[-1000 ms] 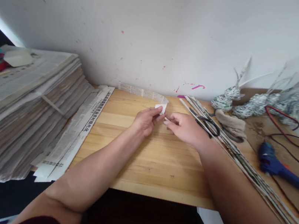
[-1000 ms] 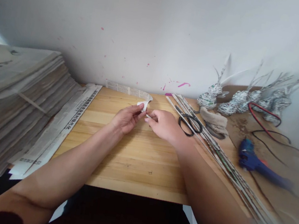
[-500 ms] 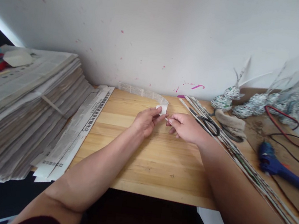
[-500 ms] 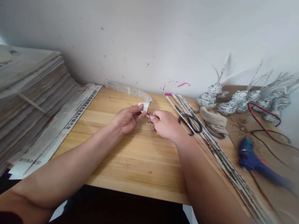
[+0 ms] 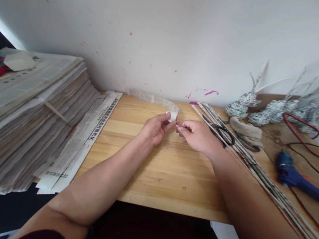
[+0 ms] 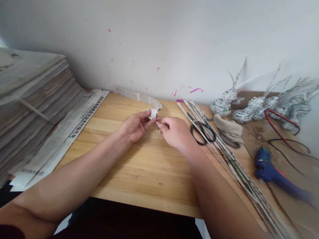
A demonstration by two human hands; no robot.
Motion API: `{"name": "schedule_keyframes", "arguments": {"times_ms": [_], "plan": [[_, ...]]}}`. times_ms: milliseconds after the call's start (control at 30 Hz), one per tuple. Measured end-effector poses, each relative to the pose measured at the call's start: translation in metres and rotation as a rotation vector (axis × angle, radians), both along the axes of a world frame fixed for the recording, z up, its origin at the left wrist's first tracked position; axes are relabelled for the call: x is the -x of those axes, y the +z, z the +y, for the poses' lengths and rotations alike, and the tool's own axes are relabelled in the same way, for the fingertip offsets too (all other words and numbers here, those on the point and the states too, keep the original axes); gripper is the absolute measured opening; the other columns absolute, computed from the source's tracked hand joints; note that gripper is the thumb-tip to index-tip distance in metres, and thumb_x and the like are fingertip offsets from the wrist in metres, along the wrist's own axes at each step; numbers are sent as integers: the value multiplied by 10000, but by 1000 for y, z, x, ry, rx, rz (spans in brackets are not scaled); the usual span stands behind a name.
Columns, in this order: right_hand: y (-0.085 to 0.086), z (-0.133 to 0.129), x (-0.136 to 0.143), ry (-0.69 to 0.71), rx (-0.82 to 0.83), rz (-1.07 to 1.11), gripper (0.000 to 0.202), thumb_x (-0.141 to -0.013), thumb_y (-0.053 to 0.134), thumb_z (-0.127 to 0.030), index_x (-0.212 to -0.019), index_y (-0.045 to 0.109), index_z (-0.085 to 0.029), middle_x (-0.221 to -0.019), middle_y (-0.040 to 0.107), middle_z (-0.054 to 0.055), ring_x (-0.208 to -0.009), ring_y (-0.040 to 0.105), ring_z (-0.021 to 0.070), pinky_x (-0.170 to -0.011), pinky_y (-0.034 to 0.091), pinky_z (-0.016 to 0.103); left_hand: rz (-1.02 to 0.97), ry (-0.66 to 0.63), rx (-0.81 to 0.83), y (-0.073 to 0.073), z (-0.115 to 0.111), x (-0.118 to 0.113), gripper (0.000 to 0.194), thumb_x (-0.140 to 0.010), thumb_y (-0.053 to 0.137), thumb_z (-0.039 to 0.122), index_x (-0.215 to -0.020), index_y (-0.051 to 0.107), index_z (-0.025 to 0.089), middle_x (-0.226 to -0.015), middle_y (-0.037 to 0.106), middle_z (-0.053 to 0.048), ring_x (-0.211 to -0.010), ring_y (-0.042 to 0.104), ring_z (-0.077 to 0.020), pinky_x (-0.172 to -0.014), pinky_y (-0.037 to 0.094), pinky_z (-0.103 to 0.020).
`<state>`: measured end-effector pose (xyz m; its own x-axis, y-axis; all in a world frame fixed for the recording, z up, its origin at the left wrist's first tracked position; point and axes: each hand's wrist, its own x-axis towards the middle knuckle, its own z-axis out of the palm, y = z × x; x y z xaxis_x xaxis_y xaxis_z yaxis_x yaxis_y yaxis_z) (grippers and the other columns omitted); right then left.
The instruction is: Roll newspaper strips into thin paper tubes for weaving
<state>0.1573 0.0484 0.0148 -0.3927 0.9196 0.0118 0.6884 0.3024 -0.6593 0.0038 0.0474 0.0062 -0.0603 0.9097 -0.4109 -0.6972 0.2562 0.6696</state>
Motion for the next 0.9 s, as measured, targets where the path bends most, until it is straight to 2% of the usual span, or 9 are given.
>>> {"name": "schedule_keyframes", "arguments": {"times_ms": [200, 433, 500, 633, 700, 800, 900], "plan": [[0, 1, -2, 15, 132, 62, 231, -930, 487, -287, -774, 619, -181, -670, 667, 12, -507, 602, 114, -536, 430, 245, 19, -15, 16, 0, 0, 0, 58, -830, 636, 69, -781, 665, 62, -756, 689, -101, -695, 693, -138, -718, 596, -212], [-1, 4, -3, 4, 303, 59, 310, -964, 422, -296, -765, 620, -164, -700, 670, 47, -532, 622, 129, -504, 435, 246, 49, -48, -41, -7, -1, -1, 85, -837, 636, 46, -757, 653, 69, -742, 678, -69, -694, 696, -123, -675, 578, -177], [0, 3, -3, 3, 266, 8, 328, -964, 419, -308, -766, 639, -167, -722, 683, 57, -554, 621, 137, -517, 426, 255, 54, -48, -30, -7, -2, -2, 85, -839, 636, 44, -760, 651, 70, -740, 682, -66, -681, 690, -110, -659, 569, -163], [3, 0, -1, -8, 22, -26, 167, -863, 604, -325, -821, 674, -180, -805, 709, 48, -642, 611, 146, -578, 418, 260, 55, -18, -7, -3, -3, -3, 67, -832, 644, 38, -776, 659, 71, -727, 687, -65, -658, 678, -99, -684, 566, -168], [4, -1, 0, -22, -63, -17, 144, -834, 644, -320, -793, 659, -182, -781, 699, 34, -638, 592, 139, -576, 402, 255, 56, -19, -23, -1, -3, -3, 90, -851, 617, 39, -777, 662, 65, -740, 691, -74, -660, 677, -98, -693, 564, -168], [4, -2, 1, -20, -54, -32, 233, -890, 567, -321, -709, 620, -183, -678, 663, 22, -580, 573, 127, -552, 389, 250, 59, -32, -53, 0, -3, -2, 115, -868, 594, 44, -773, 657, 55, -764, 696, -85, -680, 683, -100, -677, 556, -153], [3, 0, 0, -4, 68, 15, 277, -938, 481, -298, -727, 613, -176, -682, 667, 26, -535, 586, 112, -545, 421, 242, 58, -42, -66, -1, -3, -1, 109, -864, 602, 50, -768, 653, 55, -765, 693, -82, -690, 689, -110, -675, 556, -158]]}}
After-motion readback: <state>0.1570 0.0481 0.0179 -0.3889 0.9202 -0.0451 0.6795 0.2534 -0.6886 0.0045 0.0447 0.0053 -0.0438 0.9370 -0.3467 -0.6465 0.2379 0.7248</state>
